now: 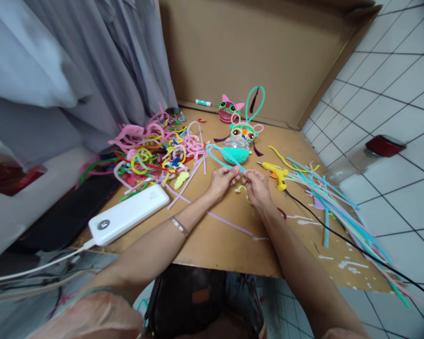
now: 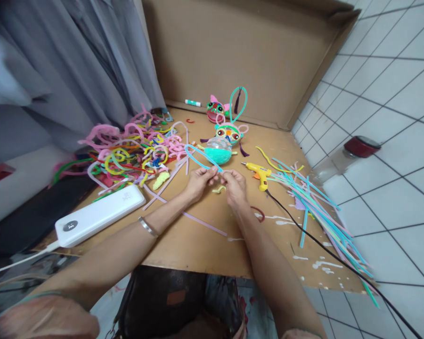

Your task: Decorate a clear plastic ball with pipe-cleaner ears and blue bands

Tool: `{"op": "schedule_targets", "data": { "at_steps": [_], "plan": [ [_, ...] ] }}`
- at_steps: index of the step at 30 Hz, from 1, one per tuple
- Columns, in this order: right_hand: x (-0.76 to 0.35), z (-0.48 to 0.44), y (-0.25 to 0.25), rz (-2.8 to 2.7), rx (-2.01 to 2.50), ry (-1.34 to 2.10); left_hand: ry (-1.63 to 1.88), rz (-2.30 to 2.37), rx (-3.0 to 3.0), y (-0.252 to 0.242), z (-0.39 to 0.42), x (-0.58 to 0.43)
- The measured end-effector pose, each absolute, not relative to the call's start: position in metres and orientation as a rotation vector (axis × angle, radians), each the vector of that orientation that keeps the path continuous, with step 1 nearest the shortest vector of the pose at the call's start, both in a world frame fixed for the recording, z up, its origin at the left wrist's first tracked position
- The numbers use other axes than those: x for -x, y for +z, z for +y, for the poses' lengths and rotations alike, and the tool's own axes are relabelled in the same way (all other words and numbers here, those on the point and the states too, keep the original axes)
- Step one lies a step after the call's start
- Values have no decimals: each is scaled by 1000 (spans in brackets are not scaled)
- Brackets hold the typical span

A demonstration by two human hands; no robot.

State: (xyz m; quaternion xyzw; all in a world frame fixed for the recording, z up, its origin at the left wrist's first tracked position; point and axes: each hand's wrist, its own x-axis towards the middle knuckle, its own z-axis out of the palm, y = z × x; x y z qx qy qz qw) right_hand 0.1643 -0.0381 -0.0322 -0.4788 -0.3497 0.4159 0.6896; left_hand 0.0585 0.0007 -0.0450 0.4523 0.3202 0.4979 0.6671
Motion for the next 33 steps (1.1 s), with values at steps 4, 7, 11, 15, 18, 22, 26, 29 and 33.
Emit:
{"op": "schedule_targets", "data": {
  "at_steps": [4,7,11,15,18,22,26,29,33],
  "plan": [
    [-164,-38,-34,-787,1068,959,1131,668,-987,-43,0,-58],
    [-164,-39,-34,-811,1077,967,1131,667,-980,-41,-1,-57],
    [-165,-41,-31,-888,1098,990,1158,692,-981,-39,2,-54],
    [-168,-40,-27,-953,1151,972,1165,709,-990,-39,8,-51],
    [-171,-40,-26,-983,1199,904,1160,721,-990,-39,10,-49],
    [-171,-40,-25,-989,1202,881,1153,712,-991,-39,9,-49],
    [-169,-41,-26,-1013,1173,903,1151,704,-1036,-39,8,-49],
    [-168,-41,-29,-1010,1179,893,1145,726,-1067,-39,8,-50],
    [-168,-40,-32,-1014,1175,850,1131,723,-1067,-38,6,-51]
  ]
}}
